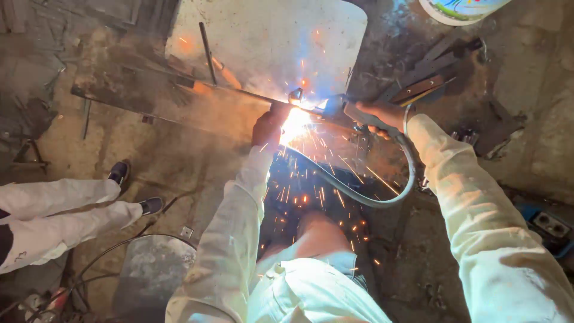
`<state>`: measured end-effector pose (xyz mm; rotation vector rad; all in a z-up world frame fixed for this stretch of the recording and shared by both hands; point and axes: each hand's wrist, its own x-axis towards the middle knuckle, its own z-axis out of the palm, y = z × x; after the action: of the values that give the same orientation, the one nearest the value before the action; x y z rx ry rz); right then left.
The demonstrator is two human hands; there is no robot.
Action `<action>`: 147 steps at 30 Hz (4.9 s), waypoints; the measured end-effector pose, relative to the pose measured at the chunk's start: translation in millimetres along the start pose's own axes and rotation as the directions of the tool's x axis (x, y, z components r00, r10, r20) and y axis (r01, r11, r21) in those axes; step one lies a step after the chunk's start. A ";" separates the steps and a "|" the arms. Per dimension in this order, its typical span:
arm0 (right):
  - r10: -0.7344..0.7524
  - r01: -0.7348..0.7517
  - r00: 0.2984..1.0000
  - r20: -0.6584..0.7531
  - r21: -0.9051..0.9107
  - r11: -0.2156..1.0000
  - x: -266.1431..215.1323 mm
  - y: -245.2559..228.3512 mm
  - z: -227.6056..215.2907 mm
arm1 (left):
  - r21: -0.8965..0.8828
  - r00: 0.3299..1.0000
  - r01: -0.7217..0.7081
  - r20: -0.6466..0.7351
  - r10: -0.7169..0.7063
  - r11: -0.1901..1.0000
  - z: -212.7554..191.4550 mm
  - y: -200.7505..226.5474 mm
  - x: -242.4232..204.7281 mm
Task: Welding various metal components together on a workshop bench.
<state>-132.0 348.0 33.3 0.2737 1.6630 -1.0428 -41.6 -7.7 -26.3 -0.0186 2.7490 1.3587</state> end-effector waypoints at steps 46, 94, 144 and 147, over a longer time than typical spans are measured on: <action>-0.466 0.521 0.591 -0.659 -0.130 0.844 -16.0 121.6 276.1 | 0.151 0.977 0.129 -0.187 -0.100 0.980 45.8 1.2 -122.3; -0.427 0.403 0.553 -0.715 -0.219 0.889 18.2 95.4 254.9 | 0.219 0.862 0.359 0.294 -0.412 0.907 20.7 28.7 -80.1; -0.315 0.452 0.632 -0.708 0.006 0.892 2.9 69.9 263.3 | -0.010 0.933 0.310 0.194 -0.302 0.951 34.5 9.8 -77.6; -0.329 0.448 0.625 -0.708 -0.020 0.894 3.9 70.9 263.0 | 0.040 0.949 0.282 0.138 -0.284 0.959 47.7 -5.2 -77.6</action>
<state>87.8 192.5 -8.2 0.4668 2.4075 -1.5329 39.0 25.3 -53.6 -0.2917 2.5221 1.2061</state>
